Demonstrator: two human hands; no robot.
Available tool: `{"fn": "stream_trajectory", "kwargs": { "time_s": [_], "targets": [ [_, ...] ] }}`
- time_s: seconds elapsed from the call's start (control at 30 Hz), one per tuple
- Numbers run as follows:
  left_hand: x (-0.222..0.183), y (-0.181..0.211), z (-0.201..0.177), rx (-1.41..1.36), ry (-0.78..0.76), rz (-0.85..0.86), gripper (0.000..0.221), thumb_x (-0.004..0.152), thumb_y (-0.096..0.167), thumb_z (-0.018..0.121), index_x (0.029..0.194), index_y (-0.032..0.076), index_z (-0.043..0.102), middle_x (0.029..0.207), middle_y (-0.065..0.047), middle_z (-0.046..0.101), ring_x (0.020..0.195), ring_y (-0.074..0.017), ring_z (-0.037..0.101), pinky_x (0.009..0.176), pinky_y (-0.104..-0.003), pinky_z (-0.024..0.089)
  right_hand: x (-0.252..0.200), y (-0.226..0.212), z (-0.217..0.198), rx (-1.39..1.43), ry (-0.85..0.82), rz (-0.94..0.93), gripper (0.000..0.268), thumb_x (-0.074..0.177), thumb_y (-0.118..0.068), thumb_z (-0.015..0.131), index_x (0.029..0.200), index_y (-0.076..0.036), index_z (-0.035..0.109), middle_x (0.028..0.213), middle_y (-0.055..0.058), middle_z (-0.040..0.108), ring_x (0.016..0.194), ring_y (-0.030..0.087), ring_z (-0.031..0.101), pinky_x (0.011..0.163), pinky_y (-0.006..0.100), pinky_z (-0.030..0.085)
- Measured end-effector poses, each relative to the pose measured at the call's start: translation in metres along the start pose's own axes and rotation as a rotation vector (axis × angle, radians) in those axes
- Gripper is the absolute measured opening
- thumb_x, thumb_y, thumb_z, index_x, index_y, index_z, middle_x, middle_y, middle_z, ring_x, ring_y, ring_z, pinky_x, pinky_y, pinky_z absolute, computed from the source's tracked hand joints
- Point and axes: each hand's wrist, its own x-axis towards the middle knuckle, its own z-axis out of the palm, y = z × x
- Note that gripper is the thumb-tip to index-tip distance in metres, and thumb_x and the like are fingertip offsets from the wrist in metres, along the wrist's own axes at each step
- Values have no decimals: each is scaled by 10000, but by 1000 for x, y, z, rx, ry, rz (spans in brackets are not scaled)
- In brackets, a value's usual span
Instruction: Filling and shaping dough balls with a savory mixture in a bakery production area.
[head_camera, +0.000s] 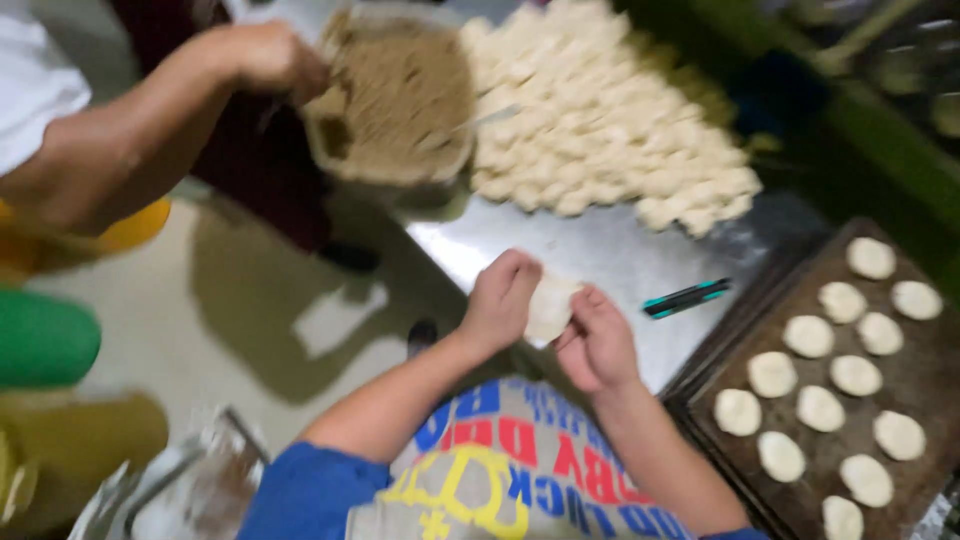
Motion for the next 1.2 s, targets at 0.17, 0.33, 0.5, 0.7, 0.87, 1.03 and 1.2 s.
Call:
{"fn": "stream_trajectory", "kwargs": {
  "time_s": [0.17, 0.33, 0.5, 0.7, 0.87, 1.03, 1.2],
  "targets": [
    [10, -18, -70, -163, 41, 66, 290, 1069, 155, 416, 1236, 13, 606, 982, -115, 632, 934, -215, 592, 884, -375, 522, 19, 25, 50, -78, -41, 99, 107, 1036, -112, 577, 1061, -9, 591, 955, 120, 729, 923, 264, 757, 868, 443, 618],
    [24, 37, -137, -99, 84, 550, 662, 947, 444, 721, 1381, -41, 597, 1164, -215, 628, 1137, -317, 652, 1033, -451, 518, 42, 64, 113, -169, -88, 122, 113, 1020, -96, 573, 1069, 1, 603, 935, 131, 730, 883, 255, 750, 797, 429, 631],
    [34, 41, -170, -326, -65, 613, 759, 851, 354, 848, 1384, -90, 539, 1407, -325, 557, 1356, -525, 519, 1145, -596, 416, 60, 103, 134, 3, -235, 331, 218, 937, -156, 637, 1077, 7, 609, 1029, 216, 768, 983, 337, 767, 866, 558, 617],
    [34, -38, -219, -66, -23, 438, 1078, 758, 570, 850, 1498, -80, 413, 1452, -267, 481, 1391, -449, 449, 1172, -564, 357, 159, 27, 225, -1341, -544, -266, 150, 952, -188, 755, 1066, -94, 782, 842, 91, 753, 839, 223, 719, 836, 386, 568],
    [34, -43, -257, -5, 10, 448, 659, 899, 404, 788, 1311, -76, 606, 1194, -176, 667, 1171, -423, 622, 1038, -544, 472, 221, 63, 291, -1916, -617, -171, 249, 987, -246, 677, 1138, -69, 765, 983, 205, 758, 985, 474, 701, 867, 584, 533],
    [38, -37, -281, 32, 55, 405, 464, 909, 258, 784, 1237, -48, 667, 1092, -152, 701, 1070, -393, 659, 957, -514, 512, 254, 87, 306, -2020, -843, 125, 226, 944, -325, 640, 969, -157, 788, 794, 125, 751, 821, 415, 722, 739, 512, 553],
    [40, -34, -289, 41, 87, 378, 388, 881, 153, 796, 1205, -35, 694, 1050, -127, 719, 1033, -354, 671, 939, -482, 513, 270, 57, 306, -1646, -910, 512, 201, 866, -124, 591, 879, -85, 787, 692, 43, 685, 682, 207, 606, 737, 348, 506]
  ]
}}
